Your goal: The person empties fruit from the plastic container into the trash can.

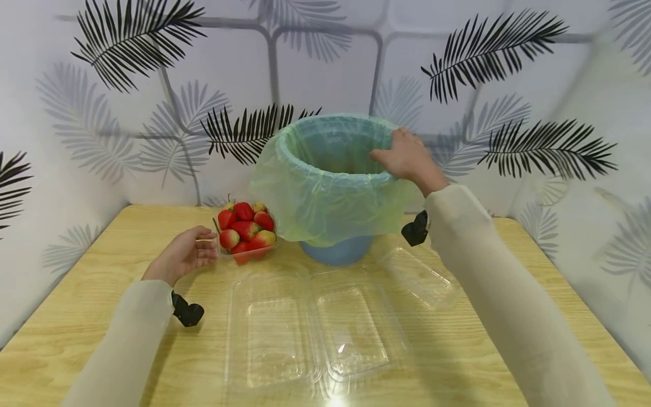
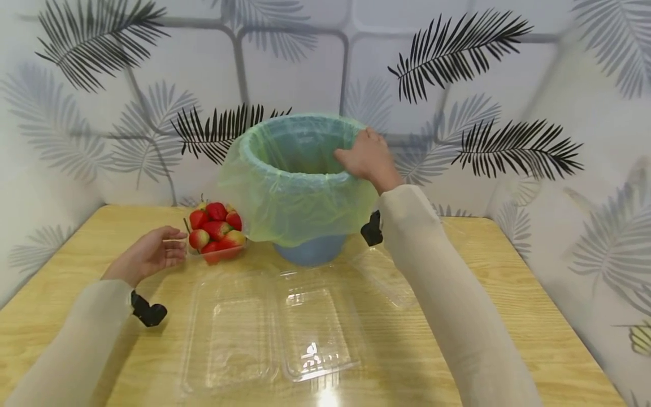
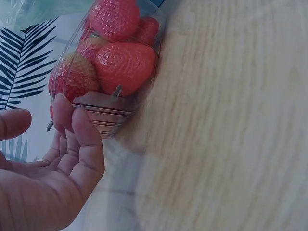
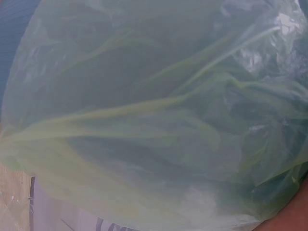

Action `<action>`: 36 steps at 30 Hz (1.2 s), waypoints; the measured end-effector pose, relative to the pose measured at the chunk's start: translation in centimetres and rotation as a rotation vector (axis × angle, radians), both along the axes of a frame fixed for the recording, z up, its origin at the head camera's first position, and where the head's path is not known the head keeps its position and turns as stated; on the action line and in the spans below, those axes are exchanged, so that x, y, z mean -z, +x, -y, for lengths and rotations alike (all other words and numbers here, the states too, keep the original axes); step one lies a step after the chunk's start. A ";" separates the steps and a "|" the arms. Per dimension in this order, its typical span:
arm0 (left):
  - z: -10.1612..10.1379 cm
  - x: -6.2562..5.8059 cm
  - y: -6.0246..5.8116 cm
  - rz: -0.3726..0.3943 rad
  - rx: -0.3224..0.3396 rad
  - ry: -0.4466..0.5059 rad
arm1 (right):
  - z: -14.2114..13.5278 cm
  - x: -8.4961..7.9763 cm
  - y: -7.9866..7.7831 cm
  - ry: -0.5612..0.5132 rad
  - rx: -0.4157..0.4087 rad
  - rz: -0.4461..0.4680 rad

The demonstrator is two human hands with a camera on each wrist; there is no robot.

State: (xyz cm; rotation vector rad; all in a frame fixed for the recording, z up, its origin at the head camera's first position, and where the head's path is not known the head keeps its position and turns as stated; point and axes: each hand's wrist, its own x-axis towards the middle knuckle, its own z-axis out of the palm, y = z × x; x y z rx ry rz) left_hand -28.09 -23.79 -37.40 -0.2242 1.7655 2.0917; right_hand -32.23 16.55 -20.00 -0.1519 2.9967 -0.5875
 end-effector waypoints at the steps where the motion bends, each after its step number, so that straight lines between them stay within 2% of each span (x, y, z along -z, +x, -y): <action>1: 0.0 0.1 0.2 -0.004 0.004 0.001 | 0.0 0.0 0.0 -0.001 0.000 -0.001; 8: 0.2 0.9 1.7 -0.006 0.019 0.016 | -0.2 0.0 0.0 -0.013 0.000 0.007; 17: 0.0 1.2 3.1 -0.001 0.030 0.045 | -0.3 0.0 0.0 -0.014 0.003 -0.008; 26: -0.3 1.5 3.3 -0.003 -0.006 0.038 | 0.0 0.1 0.0 -0.036 0.005 0.002; 31: -0.3 0.9 3.3 0.010 -0.059 0.038 | -0.1 0.1 -0.1 -0.033 0.004 0.002; 36: -0.4 0.3 3.2 0.013 -0.115 -0.003 | 0.0 0.1 -0.1 -0.030 0.003 0.001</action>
